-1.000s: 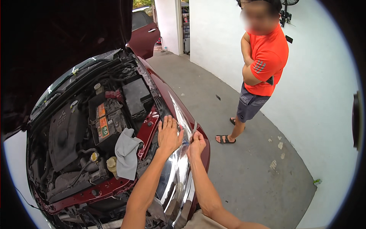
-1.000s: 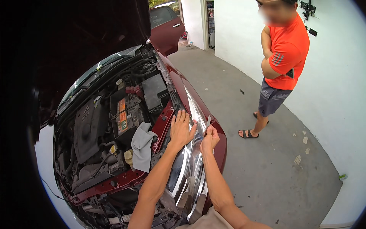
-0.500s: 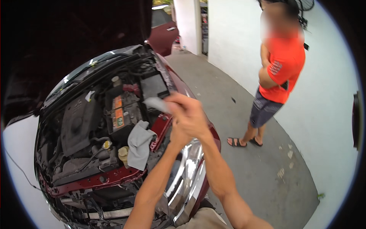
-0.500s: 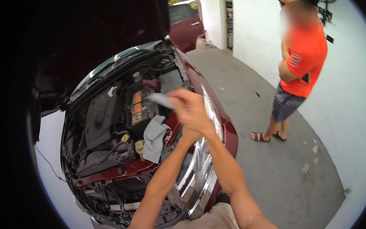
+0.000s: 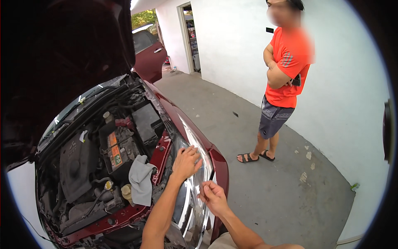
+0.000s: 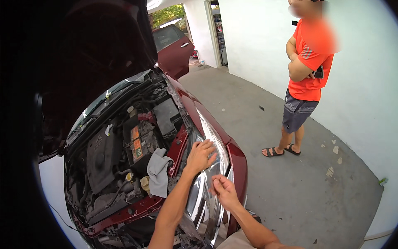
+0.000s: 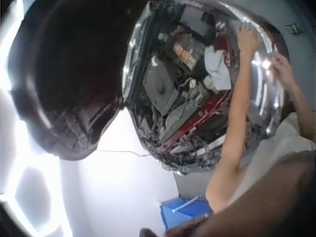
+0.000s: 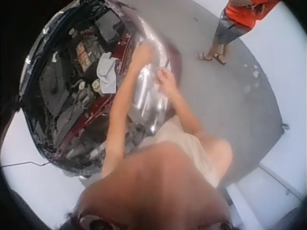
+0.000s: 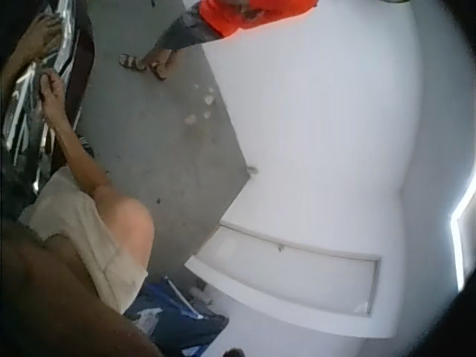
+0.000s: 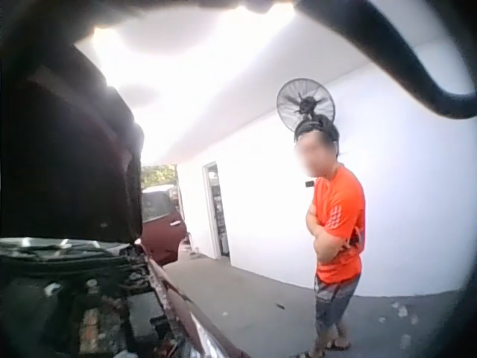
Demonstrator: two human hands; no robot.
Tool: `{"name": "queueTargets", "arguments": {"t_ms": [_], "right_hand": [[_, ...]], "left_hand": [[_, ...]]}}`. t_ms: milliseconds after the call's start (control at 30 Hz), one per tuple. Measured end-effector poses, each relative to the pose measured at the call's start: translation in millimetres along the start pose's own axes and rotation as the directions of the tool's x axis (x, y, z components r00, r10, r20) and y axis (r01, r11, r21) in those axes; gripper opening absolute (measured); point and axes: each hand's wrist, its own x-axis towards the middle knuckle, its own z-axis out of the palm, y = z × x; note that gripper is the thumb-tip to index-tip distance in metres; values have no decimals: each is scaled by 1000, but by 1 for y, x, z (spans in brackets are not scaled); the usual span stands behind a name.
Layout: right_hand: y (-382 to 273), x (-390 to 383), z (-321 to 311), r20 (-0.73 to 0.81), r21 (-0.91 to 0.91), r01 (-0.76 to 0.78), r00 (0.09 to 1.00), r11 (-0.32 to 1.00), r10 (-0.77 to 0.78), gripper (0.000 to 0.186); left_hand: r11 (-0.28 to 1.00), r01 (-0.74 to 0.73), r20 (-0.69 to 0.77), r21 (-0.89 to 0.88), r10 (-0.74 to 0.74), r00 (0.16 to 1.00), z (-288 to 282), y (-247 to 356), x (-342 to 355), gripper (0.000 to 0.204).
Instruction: Applying and smoothing a protective film over a car headlight using a small scraper tool.
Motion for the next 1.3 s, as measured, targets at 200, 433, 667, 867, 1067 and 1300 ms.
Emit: {"name": "queueTargets", "arguments": {"t_ms": [200,433,667,867,1067,1300], "right_hand": [[22,66,-47,-404,-215,62,903,975,-147,25],[29,137,-61,-355,-241,123,912,963,-205,22],[27,157,-61,-278,-467,184,898,865,-341,17],[15,175,-53,-213,-575,190,904,796,-370,20],[18,177,-78,-287,-2,151,947,989,-145,23],[49,161,-98,-374,332,311,910,891,-179,18]], "left_hand": [[988,-117,-64,-101,111,992,-4,-18,-6,16],[593,294,-232,-749,-651,723,-19,-27,6,33],[983,179,-53,-37,-181,982,-11,-16,18,54],[952,290,-4,-97,-292,956,-11,-38,31,53],[974,225,-73,-2,-224,972,-26,-23,35,46],[638,347,411,-687,-51,910,-42,4,23,19]]}}
